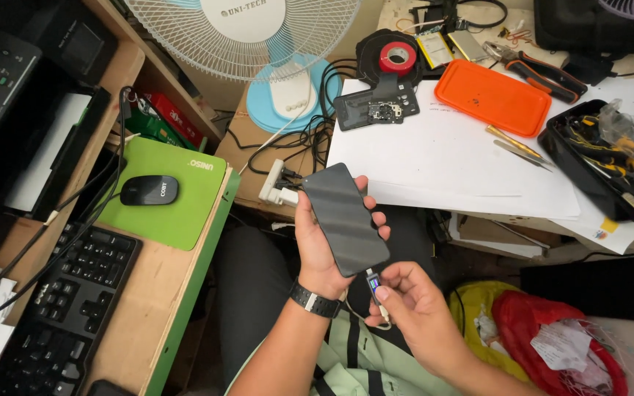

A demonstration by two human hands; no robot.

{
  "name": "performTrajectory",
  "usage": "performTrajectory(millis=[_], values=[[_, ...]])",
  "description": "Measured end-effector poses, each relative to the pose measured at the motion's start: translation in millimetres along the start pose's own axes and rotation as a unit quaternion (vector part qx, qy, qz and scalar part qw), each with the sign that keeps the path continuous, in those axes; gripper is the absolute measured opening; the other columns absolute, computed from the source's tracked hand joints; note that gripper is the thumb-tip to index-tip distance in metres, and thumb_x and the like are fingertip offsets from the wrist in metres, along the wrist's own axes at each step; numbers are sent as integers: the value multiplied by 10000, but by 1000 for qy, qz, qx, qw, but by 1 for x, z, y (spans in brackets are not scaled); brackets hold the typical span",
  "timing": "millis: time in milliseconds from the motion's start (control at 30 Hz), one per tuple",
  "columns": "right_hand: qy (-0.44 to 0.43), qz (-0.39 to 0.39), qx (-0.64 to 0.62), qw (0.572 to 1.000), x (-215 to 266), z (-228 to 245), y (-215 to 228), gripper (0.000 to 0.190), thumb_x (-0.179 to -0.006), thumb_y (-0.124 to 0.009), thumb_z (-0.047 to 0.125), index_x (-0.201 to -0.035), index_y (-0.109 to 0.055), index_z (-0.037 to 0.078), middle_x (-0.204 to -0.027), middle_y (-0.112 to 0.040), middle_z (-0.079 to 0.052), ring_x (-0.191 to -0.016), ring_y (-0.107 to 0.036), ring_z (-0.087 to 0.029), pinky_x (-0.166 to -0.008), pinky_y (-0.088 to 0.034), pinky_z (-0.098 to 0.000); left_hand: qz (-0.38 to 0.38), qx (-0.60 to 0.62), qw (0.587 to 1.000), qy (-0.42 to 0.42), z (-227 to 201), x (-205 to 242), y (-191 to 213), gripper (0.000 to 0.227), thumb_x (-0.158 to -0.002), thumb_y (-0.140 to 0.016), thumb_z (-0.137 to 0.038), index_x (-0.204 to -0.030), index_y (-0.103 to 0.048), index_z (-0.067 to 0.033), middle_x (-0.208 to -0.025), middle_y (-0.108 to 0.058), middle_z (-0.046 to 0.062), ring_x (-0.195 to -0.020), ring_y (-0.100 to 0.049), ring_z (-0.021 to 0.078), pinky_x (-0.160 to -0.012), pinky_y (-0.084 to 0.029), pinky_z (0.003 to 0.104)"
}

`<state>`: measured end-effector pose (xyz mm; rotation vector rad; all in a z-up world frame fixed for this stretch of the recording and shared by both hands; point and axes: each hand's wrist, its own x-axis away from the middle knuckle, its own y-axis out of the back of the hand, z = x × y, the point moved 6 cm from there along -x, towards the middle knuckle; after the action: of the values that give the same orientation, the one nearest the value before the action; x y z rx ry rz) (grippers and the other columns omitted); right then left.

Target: The person plugs a USB cable into a power adapter and then connects the other end to a smartphone. The phone screen lights up, displaying a charging icon and the Huawei logo as it begins to boot up.

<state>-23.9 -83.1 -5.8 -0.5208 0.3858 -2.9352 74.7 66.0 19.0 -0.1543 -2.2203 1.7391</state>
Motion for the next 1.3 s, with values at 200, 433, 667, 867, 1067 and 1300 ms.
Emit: performTrajectory(millis=[200,433,667,867,1067,1300], values=[[-93,-54,-93,990,-3,-33,8,76,-1132,-666,21,-1135,-688,-51,-996,-678,-226,-892,-774,-366,-889,-752,-555,9,-53,998,-12,-2,-1,4,958,-1080,-432,-876,-1534,-672,-68,-1117,-754,102,-916,-771,307,-808,-642,481],[-115,30,-177,977,4,-39,3,75,-1091,-666,-15,-1164,-650,-27,-1168,-797,-337,-937,-803,-427,-920,-703,-594,84,-12,994,62,-1,-1,6,1018,-1132,-449,-843,-1670,-560,14,-1231,-797,219,-1003,-821,404,-886,-688,586],[-96,67,-178,977,9,-50,-7,280,-1046,-716,-13,-1305,-761,-111,-1249,-868,-343,-994,-849,-427,-936,-713,-585,148,7,966,212,18,-11,7,902,-1206,-496,-717,-1680,-533,50,-1325,-768,322,-1100,-804,532,-955,-671,683],[-152,40,-177,971,14,-44,-21,492,-1049,-643,-34,-1528,-706,-126,-1419,-815,-352,-1241,-783,-468,-1102,-617,-558,223,-32,901,372,49,-20,18,966,-1278,-435,-768,-1652,-528,118,-1422,-743,366,-1252,-775,576,-1014,-666,716],[-234,-17,-219,947,17,-45,-22,576,-1064,-549,-89,-1633,-626,-132,-1571,-715,-365,-1400,-671,-467,-1225,-511,-553,189,-76,881,427,71,-25,24,1011,-1290,-375,-839,-1638,-560,93,-1380,-746,355,-1158,-791,541,-931,-675,690],[-210,38,-206,955,11,-77,-1,520,-1022,-666,-48,-1537,-679,-121,-1512,-755,-323,-1362,-724,-442,-1195,-572,-559,182,-101,884,419,74,-14,4,958,-1300,-407,-791,-1590,-601,101,-1282,-780,314,-992,-822,443,-834,-714,619]])
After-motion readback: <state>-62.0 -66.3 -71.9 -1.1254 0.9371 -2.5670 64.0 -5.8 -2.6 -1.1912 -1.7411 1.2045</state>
